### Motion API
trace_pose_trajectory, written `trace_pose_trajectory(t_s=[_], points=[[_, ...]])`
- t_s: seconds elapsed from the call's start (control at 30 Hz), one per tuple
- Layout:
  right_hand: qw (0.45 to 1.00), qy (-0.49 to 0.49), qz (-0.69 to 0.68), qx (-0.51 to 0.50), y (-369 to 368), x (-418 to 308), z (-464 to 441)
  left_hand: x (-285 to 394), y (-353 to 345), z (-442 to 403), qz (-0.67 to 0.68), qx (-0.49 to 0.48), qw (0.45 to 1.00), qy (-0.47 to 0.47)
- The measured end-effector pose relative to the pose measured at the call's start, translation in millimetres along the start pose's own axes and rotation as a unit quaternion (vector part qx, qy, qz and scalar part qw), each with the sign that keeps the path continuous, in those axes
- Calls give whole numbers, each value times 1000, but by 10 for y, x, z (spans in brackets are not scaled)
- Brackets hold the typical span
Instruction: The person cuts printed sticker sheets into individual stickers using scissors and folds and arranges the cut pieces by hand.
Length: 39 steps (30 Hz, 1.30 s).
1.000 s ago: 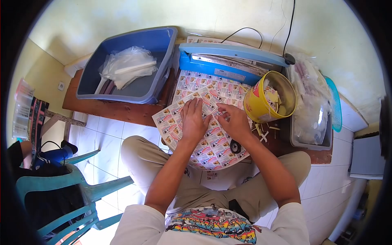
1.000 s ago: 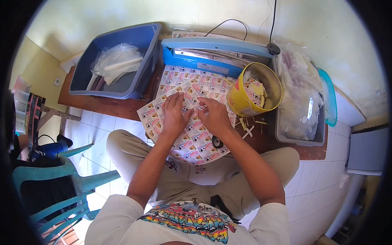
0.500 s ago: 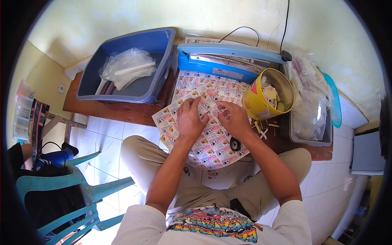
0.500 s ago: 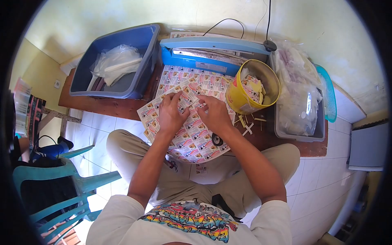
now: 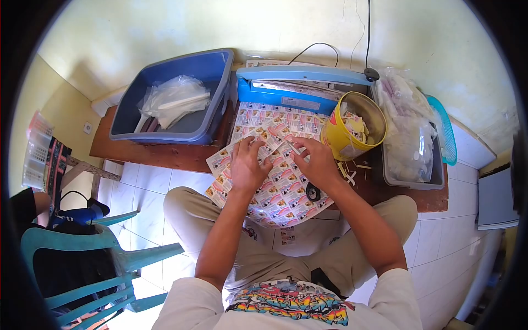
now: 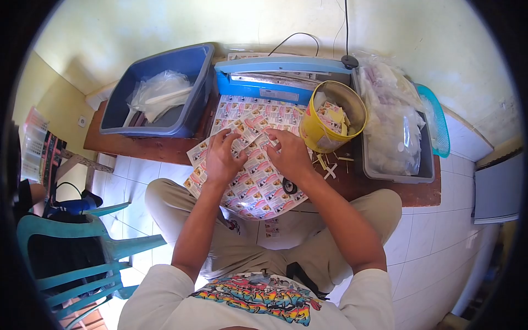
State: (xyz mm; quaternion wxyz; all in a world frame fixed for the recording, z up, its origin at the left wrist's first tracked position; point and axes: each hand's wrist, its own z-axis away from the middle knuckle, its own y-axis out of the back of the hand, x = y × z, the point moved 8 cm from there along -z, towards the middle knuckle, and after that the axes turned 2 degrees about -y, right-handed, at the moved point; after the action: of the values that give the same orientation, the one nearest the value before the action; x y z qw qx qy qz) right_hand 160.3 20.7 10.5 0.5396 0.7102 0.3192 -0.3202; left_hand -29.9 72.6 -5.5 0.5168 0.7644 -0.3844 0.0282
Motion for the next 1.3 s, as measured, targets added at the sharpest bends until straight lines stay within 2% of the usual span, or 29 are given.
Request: trace_pose_trajectory(t_s=[0.27,0.37,0.43,0.47,0.53,0.57,0.63,0.77,0.83,1.03,1.3], points=[[1000,6,-1,6,112,29,192,250,259,16,51,16,997,-61],[998,12,-35,56,173,2,209,466,312,7,109,-4,989,-104],[996,-40,-69,50,195,20,191,648,365,-20,130,-26,977,-165],[995,-40,-72,59,226,-1,181,664,396,-47,128,-28,976,-173],[973,-135,-187,10,139,115,190,667,422,-58,135,-52,973,-177],[973,-134,-188,13,141,126,182,660,411,-65,134,-53,973,-181],[958,-144,-248,-4,57,176,186,538,385,-52,148,-30,977,-149],[964,-152,-218,-3,46,218,189,427,298,3,154,-34,980,-121],[948,-145,-283,28,35,275,171,384,288,55,182,-34,978,-97],[945,-140,-294,38,84,145,151,369,287,133,179,-27,981,-65],[920,-134,-362,63,63,170,149,432,350,125,114,20,990,-79]])
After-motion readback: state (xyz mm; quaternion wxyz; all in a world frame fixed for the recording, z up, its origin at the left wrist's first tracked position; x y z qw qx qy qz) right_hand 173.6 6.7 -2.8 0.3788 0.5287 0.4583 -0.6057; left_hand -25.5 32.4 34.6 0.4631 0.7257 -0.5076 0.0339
